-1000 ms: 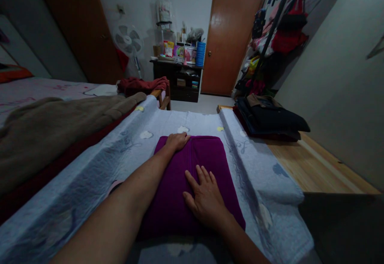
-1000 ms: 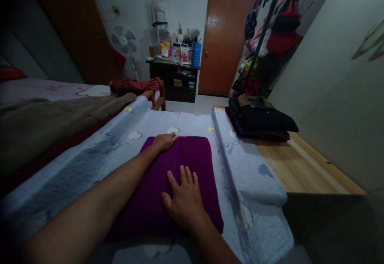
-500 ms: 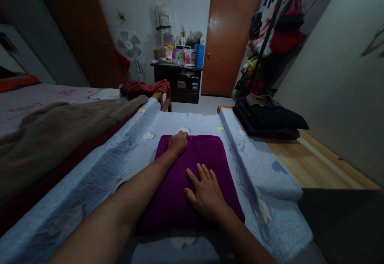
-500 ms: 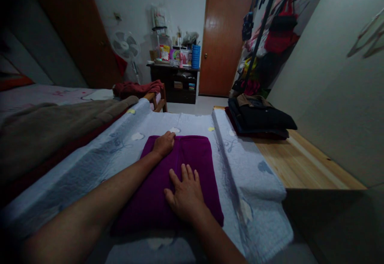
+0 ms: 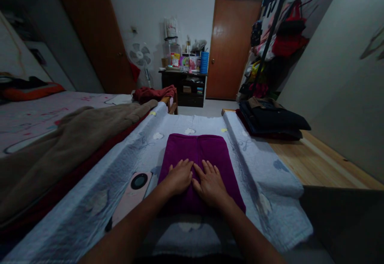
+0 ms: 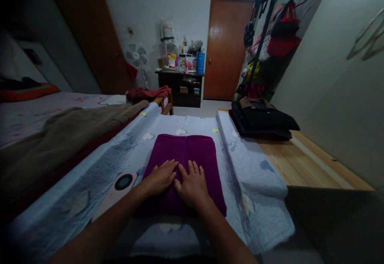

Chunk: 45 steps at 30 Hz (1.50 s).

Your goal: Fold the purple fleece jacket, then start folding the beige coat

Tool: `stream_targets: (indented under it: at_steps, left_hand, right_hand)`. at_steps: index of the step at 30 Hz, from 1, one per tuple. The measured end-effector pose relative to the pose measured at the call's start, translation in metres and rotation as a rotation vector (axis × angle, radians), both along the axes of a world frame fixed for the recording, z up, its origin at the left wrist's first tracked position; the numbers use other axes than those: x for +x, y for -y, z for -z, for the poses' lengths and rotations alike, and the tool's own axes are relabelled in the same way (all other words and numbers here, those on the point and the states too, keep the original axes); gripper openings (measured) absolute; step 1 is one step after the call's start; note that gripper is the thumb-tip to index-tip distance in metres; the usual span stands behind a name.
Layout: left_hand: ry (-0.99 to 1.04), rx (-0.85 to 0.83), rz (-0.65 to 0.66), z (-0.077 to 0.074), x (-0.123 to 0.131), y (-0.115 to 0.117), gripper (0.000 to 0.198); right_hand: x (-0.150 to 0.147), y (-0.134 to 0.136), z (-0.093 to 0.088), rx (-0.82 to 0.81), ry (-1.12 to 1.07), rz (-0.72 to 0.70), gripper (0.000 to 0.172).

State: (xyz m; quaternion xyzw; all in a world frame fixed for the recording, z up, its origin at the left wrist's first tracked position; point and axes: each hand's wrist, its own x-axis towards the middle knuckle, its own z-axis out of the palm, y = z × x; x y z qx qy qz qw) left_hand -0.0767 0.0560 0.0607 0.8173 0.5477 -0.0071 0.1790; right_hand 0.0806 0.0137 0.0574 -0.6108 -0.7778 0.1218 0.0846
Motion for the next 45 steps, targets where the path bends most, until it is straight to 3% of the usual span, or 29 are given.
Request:
stream_targets:
  at_steps: [4,10,26,30,36,40,45]
  left_hand:
    - [-0.057,0.163,-0.011,0.008,0.001,0.014,0.053]
    - [-0.025,0.249,-0.049,0.022,-0.006,0.008,0.052]
    - [-0.049,0.294,-0.191,0.031,-0.011,-0.05,0.057]
    - [-0.053,0.237,-0.211,0.022,-0.01,-0.057,0.059]
    - [-0.066,0.051,-0.126,-0.001,0.013,-0.04,0.054]
    - [0.013,0.139,-0.11,0.007,0.024,-0.023,0.051]
    - [0.029,0.235,-0.104,0.021,0.022,-0.017,0.052]
  right_hand:
    - [0.0,0.001,-0.002,0.003,0.002,-0.001,0.059]
    - [-0.001,0.001,-0.003,-0.009,0.009,0.003,0.057]
    - [-0.001,0.0,-0.003,-0.008,0.012,0.004,0.057]
    - [-0.001,0.001,-0.002,0.0,0.01,0.0,0.057]
    - [0.0,-0.001,0.003,-0.005,0.007,-0.002,0.067]
    - [0.003,-0.004,0.002,-0.03,-0.001,-0.032,0.066]
    - [0.01,-0.015,-0.003,-0.077,-0.013,-0.095,0.06]
